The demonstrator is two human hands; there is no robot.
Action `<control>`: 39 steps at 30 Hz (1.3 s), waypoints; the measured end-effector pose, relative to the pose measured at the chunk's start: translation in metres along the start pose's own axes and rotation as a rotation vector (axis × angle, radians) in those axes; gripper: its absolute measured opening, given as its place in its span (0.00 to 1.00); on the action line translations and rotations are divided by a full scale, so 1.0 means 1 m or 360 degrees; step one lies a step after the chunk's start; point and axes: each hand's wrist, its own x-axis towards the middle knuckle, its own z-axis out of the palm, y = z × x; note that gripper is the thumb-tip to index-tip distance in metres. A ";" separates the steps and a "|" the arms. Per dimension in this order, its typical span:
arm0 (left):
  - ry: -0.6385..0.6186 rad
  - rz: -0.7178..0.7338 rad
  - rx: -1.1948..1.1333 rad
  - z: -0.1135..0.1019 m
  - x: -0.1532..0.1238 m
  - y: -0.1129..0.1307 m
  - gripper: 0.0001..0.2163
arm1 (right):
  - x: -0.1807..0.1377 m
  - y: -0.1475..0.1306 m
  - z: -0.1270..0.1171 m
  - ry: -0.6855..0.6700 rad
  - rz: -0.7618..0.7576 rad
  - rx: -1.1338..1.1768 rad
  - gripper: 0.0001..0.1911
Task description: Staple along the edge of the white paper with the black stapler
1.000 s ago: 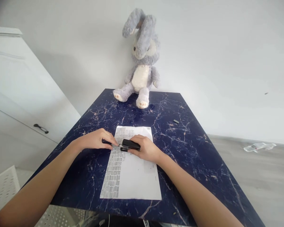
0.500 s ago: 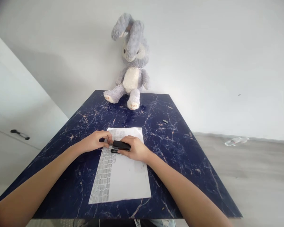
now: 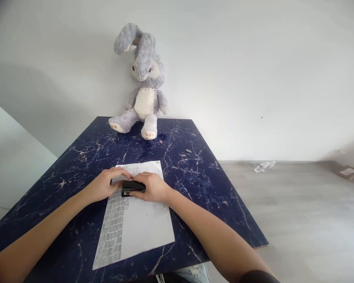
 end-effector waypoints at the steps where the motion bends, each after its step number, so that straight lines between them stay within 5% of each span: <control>1: 0.0093 -0.0004 0.0051 0.002 0.002 0.000 0.17 | 0.000 -0.002 0.000 -0.0003 0.0013 -0.0066 0.12; 4: 0.0253 -0.0041 0.0329 0.016 0.005 -0.005 0.25 | -0.001 -0.007 0.003 -0.0023 0.0010 -0.0296 0.16; 10: -0.0135 -0.0092 0.0535 0.026 0.000 -0.030 0.26 | -0.004 -0.016 0.001 -0.0023 -0.0149 -0.0508 0.19; 16: -0.0111 -0.0137 0.0560 0.021 -0.007 -0.007 0.28 | -0.016 0.001 -0.039 0.0606 0.0183 -0.0358 0.18; 18: -0.0108 -0.0123 0.0574 0.027 -0.004 0.006 0.28 | -0.019 0.018 -0.049 0.0672 0.0343 -0.0462 0.17; 24: -0.0087 0.0049 0.0641 0.037 -0.004 0.019 0.30 | -0.025 0.055 -0.060 0.0490 0.0663 -0.0643 0.19; 39: 0.0150 0.0229 0.0430 0.038 -0.013 0.021 0.25 | -0.019 0.029 -0.043 0.0174 0.0361 -0.0314 0.19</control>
